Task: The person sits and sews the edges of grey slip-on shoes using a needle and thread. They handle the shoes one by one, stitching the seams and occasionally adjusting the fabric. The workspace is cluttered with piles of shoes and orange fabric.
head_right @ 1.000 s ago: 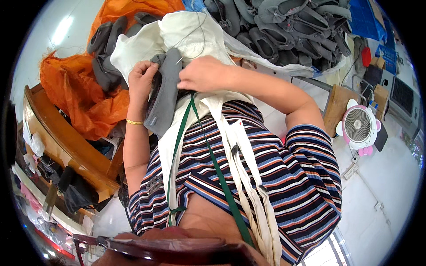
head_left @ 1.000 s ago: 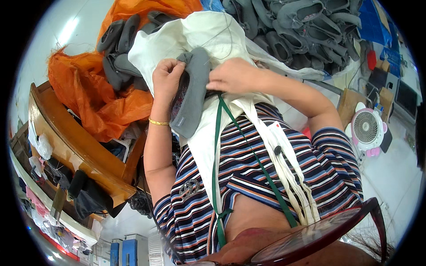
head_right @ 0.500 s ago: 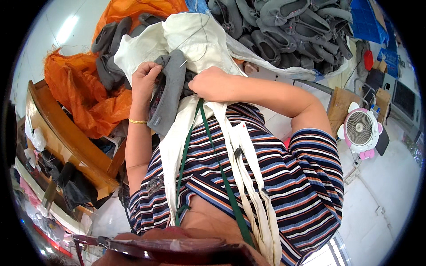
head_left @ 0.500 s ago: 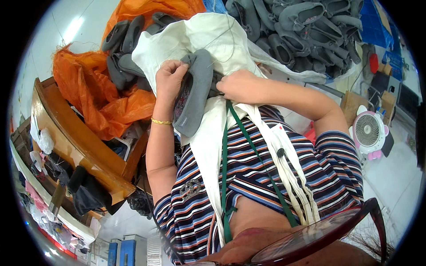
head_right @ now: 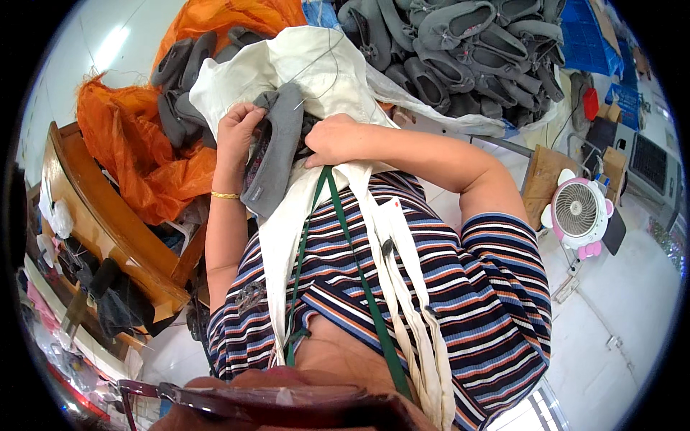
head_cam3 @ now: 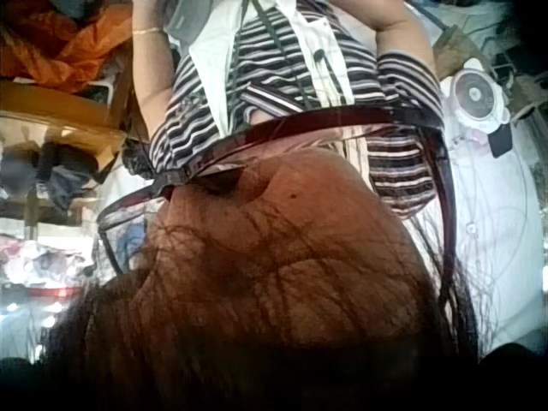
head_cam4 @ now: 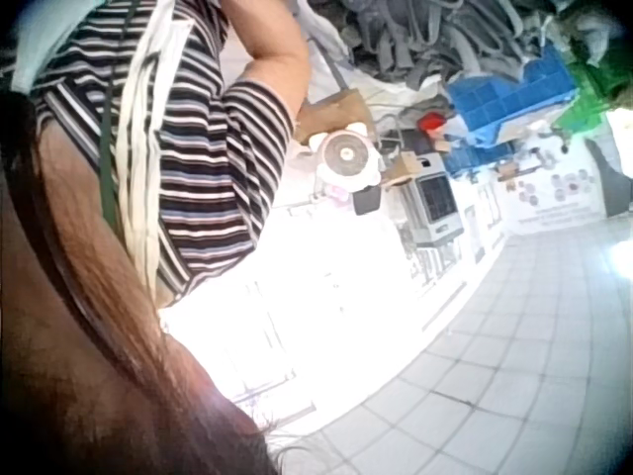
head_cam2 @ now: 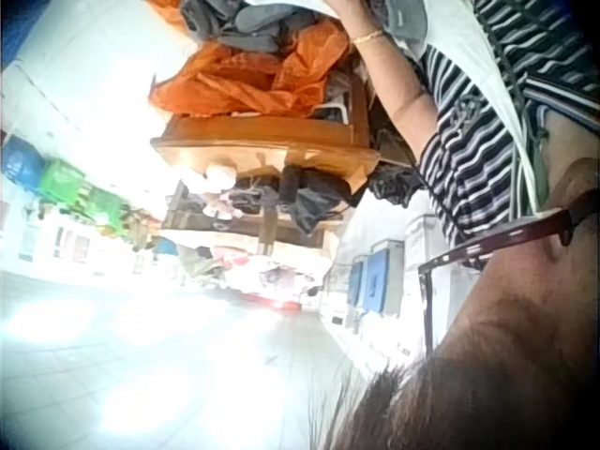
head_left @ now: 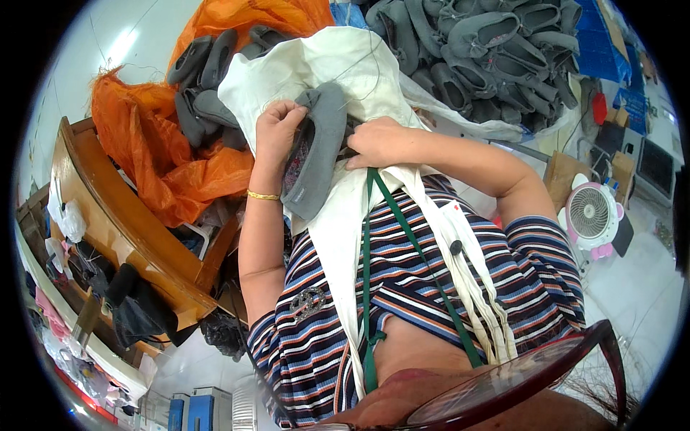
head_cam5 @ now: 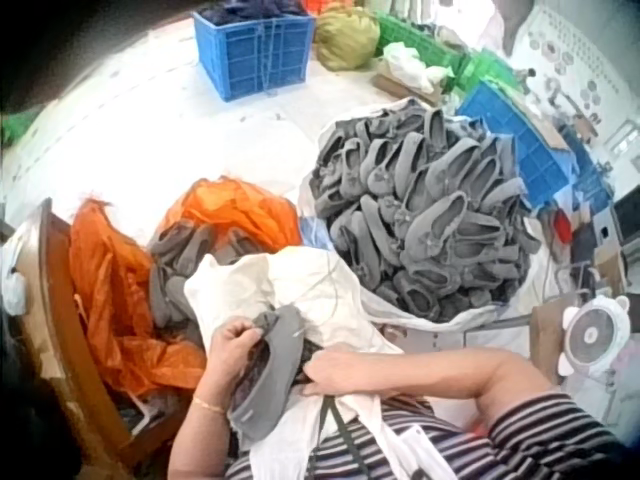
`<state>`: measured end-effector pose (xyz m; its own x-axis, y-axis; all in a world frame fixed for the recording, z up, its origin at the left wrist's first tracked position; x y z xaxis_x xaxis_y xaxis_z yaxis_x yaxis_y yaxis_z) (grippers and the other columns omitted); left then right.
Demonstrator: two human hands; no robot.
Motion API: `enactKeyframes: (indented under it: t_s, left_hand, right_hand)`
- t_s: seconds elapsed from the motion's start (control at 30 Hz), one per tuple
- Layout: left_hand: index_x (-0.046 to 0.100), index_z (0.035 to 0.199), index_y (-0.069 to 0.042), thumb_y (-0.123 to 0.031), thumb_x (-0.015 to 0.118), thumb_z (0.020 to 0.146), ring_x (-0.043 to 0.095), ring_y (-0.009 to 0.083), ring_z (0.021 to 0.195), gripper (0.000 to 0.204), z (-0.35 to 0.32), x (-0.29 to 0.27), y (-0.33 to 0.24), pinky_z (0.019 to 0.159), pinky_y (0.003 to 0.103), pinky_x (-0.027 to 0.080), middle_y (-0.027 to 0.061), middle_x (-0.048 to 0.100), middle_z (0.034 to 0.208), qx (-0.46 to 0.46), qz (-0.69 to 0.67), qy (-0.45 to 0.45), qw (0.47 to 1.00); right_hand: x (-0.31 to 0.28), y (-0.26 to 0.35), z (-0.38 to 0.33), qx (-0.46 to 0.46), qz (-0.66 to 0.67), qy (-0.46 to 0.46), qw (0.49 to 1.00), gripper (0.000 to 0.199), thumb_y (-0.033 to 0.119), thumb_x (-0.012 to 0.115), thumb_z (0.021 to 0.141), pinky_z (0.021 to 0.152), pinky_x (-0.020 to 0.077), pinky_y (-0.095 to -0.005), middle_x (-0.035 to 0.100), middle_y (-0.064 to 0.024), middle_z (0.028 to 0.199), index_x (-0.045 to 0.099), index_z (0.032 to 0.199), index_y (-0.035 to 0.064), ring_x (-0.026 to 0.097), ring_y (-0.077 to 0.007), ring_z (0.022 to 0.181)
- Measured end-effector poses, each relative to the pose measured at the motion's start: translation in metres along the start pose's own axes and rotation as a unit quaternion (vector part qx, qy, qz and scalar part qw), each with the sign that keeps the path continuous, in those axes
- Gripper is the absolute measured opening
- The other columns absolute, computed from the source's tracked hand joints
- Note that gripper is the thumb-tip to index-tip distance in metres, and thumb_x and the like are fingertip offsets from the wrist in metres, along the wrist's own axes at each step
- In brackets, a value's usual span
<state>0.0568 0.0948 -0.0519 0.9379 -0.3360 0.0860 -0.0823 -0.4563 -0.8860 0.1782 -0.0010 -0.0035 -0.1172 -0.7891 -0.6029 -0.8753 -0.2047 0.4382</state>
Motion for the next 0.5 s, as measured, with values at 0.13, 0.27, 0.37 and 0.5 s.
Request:
enactKeyframes:
  t_s: [0.13, 0.27, 0.37, 0.5]
  left_hand:
    - [0.067, 0.083, -0.001, -0.01, 0.068, 0.086, 0.05, 0.0044, 0.065, 0.009, -0.003, 0.004, -0.001, 0.06, 0.02, 0.039, -0.0037, 0.059, 0.076, -0.04, -0.042, 0.002, 0.998]
    - [0.068, 0.084, 0.0, -0.01, 0.068, 0.086, 0.052, 0.0056, 0.067, 0.01, -0.003, 0.001, -0.01, 0.061, 0.02, 0.041, -0.0031, 0.06, 0.078, -0.049, -0.048, -0.004, 0.998]
    - [0.068, 0.088, -0.004, -0.011, 0.068, 0.087, 0.051, 0.0045, 0.068, 0.007, 0.003, -0.008, -0.009, 0.062, 0.02, 0.041, -0.0044, 0.061, 0.079, -0.01, 0.024, -0.011, 1.0]
    - [0.067, 0.087, -0.003, -0.011, 0.068, 0.087, 0.051, 0.0046, 0.068, 0.009, 0.009, -0.007, -0.003, 0.062, 0.02, 0.041, -0.0044, 0.059, 0.078, 0.042, 0.098, -0.02, 0.994]
  right_hand:
    - [0.007, -0.006, 0.007, -0.013, 0.052, 0.028, 0.998, 0.052, 0.048, 0.063, 0.086, 0.075, 0.0514, -0.046, 0.068, -0.0231, 0.086, 0.069, 0.09, -0.0034, 0.066, -0.0395, 0.085]
    - [0.005, -0.012, 0.007, -0.062, 0.122, 0.063, 0.989, 0.054, 0.051, 0.062, 0.087, 0.072, 0.0508, -0.0452, 0.068, -0.0225, 0.085, 0.068, 0.09, -0.0027, 0.065, -0.0393, 0.084]
    - [-0.016, -0.011, -0.016, -0.076, 0.158, 0.087, 0.981, 0.049, 0.046, 0.062, 0.09, 0.07, 0.0507, -0.0429, 0.067, -0.0207, 0.081, 0.067, 0.092, -0.0028, 0.065, -0.0368, 0.08]
    - [-0.048, -0.033, -0.024, -0.033, 0.343, -0.003, 0.939, 0.03, 0.032, 0.058, 0.095, 0.07, 0.0514, -0.0422, 0.068, -0.019, 0.083, 0.066, 0.1, 0.0032, 0.066, -0.0342, 0.078]
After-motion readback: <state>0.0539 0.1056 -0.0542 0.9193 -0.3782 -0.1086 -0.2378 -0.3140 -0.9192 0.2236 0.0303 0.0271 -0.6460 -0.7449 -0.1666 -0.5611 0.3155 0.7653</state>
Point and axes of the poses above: each hand's wrist, its own z-axis towards the middle knuckle, its own x-axis out of the palm, y = z × x, the point moved 10 cm from there along z, towards the middle knuckle
